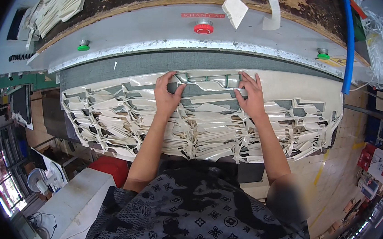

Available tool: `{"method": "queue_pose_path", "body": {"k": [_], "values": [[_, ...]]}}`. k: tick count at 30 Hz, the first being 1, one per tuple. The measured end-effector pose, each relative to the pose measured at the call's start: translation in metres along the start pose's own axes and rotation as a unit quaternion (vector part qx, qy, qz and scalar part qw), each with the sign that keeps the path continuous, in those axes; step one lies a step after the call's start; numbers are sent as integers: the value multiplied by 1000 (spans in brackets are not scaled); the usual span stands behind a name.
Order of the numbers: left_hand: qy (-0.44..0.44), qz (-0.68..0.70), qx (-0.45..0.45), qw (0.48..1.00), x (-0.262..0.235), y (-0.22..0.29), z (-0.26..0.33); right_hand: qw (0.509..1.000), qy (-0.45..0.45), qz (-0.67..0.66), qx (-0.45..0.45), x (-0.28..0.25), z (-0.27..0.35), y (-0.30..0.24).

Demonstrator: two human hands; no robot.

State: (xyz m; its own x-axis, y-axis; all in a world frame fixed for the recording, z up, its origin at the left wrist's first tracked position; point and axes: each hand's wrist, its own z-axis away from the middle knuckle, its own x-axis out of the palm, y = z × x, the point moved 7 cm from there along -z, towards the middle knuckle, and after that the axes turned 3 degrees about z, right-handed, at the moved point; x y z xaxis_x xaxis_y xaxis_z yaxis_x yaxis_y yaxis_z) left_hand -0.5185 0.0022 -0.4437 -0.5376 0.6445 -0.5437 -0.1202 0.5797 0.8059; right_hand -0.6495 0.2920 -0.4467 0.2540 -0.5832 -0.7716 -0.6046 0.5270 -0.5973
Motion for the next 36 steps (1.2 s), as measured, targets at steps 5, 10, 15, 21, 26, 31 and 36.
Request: {"method": "queue_pose_path", "body": {"k": [5,10,15,21,26,31,36], "values": [[-20,46,-18,999,-13,12,-4,998,34,15,41,-16,6,-29],[60,48,40,996,-84,28,1,997,57,-19,38,-29,81,-108],[224,202,-47,952,-187,-29,-20,956,-241,-165,28,31,159,-167],[273,315,-28,908,-252,-3,-47,979,-192,-57,-27,35,173,-181],[168,170,-11,971,-200,17,3,979,-186,-75,-35,36,171,-180],[-32,166,-31,985,-91,21,54,979,-182,-90,-34,31,168,-186],[-12,128,51,990,-53,31,39,947,-281,-150,-31,40,161,-169]]}}
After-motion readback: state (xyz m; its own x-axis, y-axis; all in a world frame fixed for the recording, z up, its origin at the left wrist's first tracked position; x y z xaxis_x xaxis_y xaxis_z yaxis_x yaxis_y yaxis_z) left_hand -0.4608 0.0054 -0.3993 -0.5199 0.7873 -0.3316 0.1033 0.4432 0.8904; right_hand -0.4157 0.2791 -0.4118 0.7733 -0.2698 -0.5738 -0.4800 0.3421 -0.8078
